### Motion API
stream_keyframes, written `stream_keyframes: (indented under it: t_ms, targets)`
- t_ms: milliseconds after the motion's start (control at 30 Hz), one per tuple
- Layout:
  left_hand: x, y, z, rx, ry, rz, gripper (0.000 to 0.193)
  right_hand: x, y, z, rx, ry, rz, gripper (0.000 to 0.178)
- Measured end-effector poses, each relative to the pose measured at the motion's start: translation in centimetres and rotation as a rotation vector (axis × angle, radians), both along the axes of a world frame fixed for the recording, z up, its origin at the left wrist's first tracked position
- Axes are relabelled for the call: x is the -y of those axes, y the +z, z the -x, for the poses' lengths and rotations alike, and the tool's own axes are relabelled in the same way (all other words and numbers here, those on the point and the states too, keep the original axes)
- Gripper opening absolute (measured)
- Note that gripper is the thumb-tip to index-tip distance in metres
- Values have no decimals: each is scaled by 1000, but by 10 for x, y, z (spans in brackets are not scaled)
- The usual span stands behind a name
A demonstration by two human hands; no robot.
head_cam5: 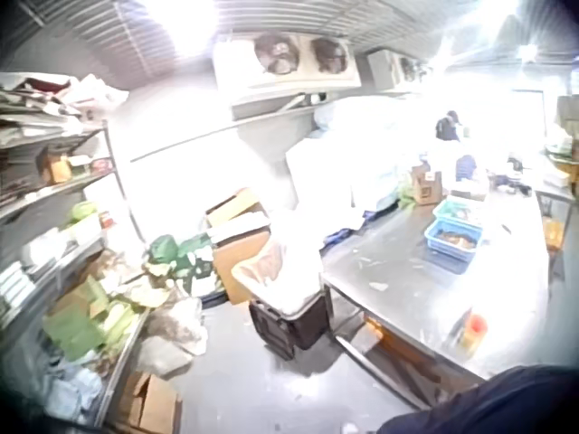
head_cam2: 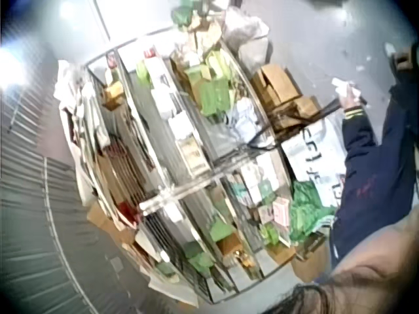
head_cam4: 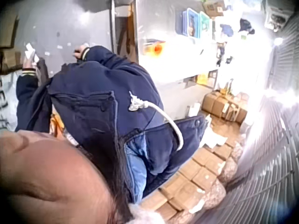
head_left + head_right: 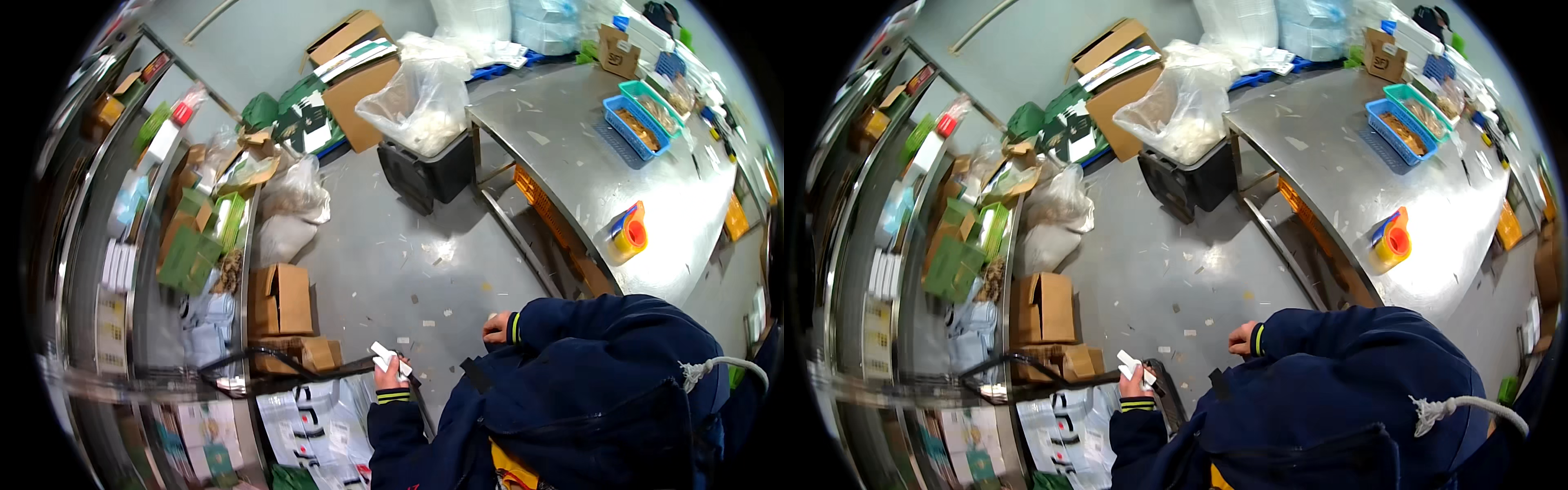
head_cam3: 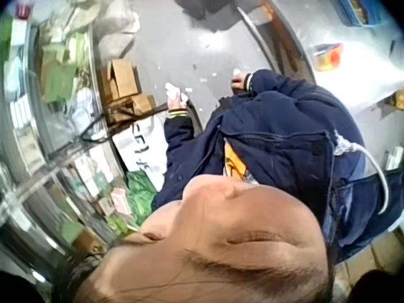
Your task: The person cleans a cluttered workspace by gathering debris from the floor and table into a plastic bag, then ties the bag closed. They also move baskets and boxes, wipe the table surface, and organize items into containers.
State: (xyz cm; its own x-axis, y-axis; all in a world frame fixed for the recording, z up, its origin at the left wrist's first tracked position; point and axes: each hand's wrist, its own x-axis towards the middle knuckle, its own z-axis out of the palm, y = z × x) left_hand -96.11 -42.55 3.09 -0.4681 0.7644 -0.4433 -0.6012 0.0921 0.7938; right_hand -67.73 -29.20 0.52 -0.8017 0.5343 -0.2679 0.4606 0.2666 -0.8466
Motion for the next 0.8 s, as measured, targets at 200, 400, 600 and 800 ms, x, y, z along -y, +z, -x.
stream_keyframes:
  t_ms: [200, 400, 600, 800]
  targets:
    - [-214, -1, 5, -24, -232, 78, 16, -122, -33, -6, 182, -195, 175, 20]
    - [-421, -2, 23, -193, -267, -42, 26, -274, -26, -6, 87, -396, 133, 19]
    - [-649, 139, 40, -1095, 182, -579, 46, -332, -21, -38, 232, -721, 253, 20]
    - [-862, 116, 16, -940, 261, -743, 52, -355, -49, -34, 182, -1118, 317, 13]
